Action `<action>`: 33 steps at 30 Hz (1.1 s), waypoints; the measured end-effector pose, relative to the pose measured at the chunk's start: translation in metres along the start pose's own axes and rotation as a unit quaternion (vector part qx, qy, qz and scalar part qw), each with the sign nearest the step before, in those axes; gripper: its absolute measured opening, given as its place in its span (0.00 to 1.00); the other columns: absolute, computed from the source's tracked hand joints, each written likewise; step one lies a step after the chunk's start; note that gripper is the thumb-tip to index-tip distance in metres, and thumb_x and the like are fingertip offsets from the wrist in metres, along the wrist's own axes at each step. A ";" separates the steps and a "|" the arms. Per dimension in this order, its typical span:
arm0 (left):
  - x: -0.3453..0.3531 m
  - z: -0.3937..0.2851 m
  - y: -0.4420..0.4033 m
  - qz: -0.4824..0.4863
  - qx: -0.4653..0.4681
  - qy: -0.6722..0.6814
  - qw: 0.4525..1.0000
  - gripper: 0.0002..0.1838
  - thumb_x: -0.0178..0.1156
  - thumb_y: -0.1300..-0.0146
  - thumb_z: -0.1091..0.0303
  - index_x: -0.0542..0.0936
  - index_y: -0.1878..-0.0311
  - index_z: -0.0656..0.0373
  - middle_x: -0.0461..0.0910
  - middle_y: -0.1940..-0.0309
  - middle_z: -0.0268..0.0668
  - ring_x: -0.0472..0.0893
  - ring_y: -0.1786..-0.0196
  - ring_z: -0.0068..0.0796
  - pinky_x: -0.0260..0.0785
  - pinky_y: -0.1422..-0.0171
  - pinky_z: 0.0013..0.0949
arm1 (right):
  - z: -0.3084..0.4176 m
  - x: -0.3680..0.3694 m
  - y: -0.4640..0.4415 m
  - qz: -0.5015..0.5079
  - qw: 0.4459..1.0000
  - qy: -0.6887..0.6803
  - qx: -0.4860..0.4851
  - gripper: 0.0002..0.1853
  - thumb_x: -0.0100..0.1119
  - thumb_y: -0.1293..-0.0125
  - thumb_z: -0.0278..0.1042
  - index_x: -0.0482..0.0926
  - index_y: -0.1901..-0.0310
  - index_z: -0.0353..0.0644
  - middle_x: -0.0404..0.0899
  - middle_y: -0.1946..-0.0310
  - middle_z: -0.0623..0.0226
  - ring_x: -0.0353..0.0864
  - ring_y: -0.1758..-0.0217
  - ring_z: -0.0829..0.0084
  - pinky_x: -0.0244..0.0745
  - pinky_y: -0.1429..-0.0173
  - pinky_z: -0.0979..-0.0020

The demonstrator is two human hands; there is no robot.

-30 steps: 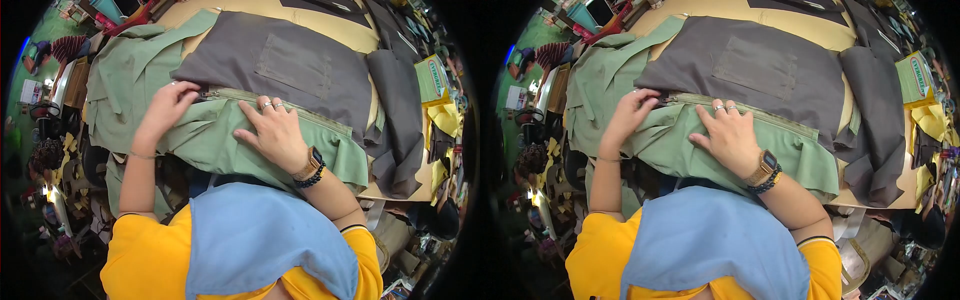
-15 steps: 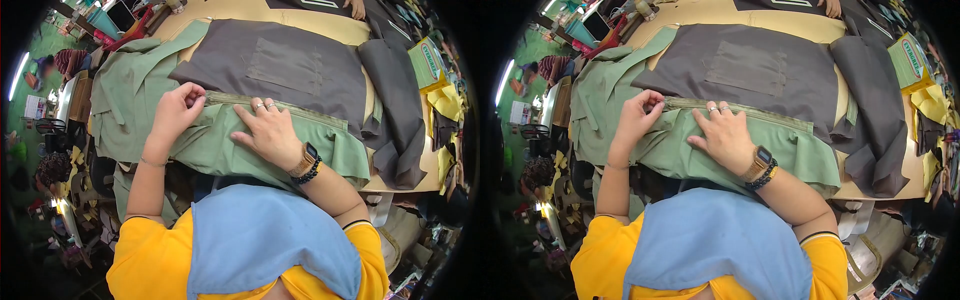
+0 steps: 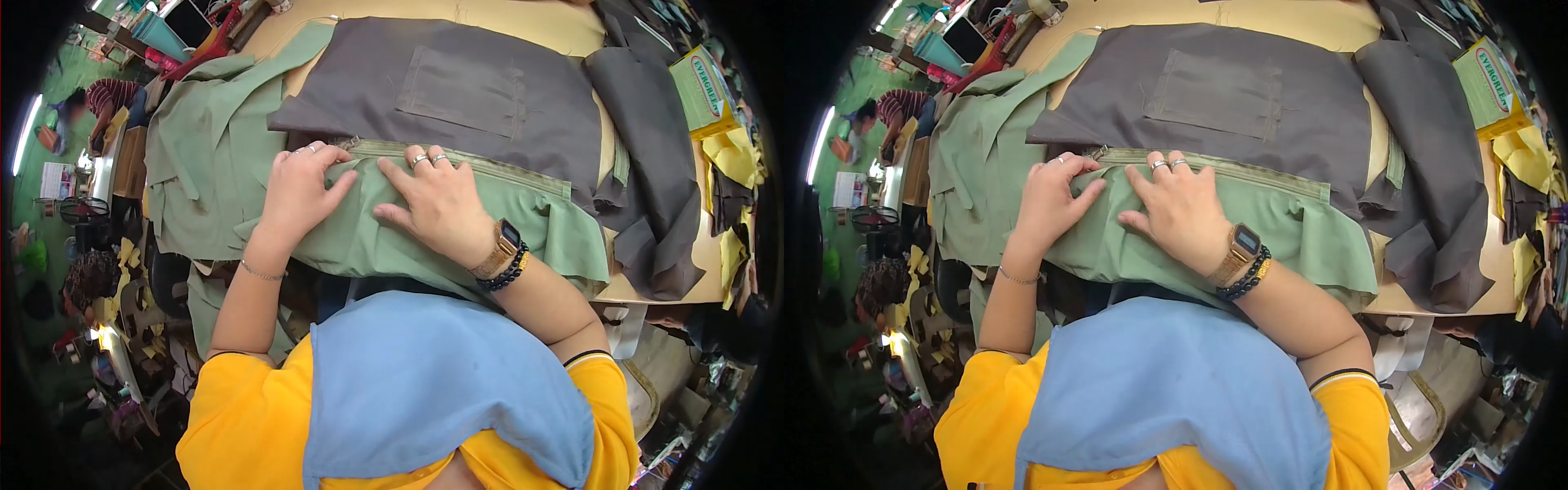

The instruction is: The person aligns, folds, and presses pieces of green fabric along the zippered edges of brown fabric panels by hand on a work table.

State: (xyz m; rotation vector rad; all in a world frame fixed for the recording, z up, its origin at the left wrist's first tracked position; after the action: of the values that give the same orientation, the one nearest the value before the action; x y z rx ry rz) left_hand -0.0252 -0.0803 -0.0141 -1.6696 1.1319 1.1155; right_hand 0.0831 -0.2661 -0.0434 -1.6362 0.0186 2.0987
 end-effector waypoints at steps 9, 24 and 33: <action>0.004 -0.021 0.005 -0.024 0.018 -0.122 0.992 0.19 0.67 0.44 0.70 0.80 0.48 0.52 0.82 0.57 0.34 0.83 0.55 0.37 0.69 0.46 0.44 | 0.000 0.000 -0.001 -0.007 1.000 0.003 -0.002 0.33 0.63 0.32 0.62 0.78 0.33 0.51 0.76 0.44 0.59 0.77 0.44 0.61 0.73 0.54 0.58; -0.089 0.098 0.022 -0.008 -0.148 -0.187 0.971 0.25 0.66 0.43 0.72 0.81 0.39 0.55 0.83 0.40 0.45 0.81 0.40 0.52 0.73 0.35 0.46 | 0.000 0.001 -0.001 -0.005 1.000 0.005 0.001 0.32 0.62 0.32 0.62 0.78 0.33 0.52 0.76 0.43 0.59 0.77 0.43 0.61 0.74 0.52 0.58; -0.002 -0.002 -0.003 -0.113 0.129 -0.117 0.978 0.17 0.71 0.38 0.66 0.85 0.46 0.53 0.82 0.49 0.36 0.81 0.45 0.39 0.67 0.31 0.45 | 0.001 -0.004 -0.003 0.020 1.000 0.003 0.011 0.32 0.63 0.33 0.62 0.79 0.34 0.53 0.76 0.45 0.61 0.77 0.44 0.61 0.74 0.53 0.58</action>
State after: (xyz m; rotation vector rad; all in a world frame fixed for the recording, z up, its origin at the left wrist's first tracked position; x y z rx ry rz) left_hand -0.0220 -0.0805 -0.0118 -1.3842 0.8722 0.9477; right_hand 0.0843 -0.2648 -0.0390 -1.6420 0.0768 2.1163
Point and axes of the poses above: each hand's wrist, its own y-axis away from the middle knuckle, its own x-axis out of the palm, z = x × y, the point moved 2 cm from there along -y, towards the middle knuckle
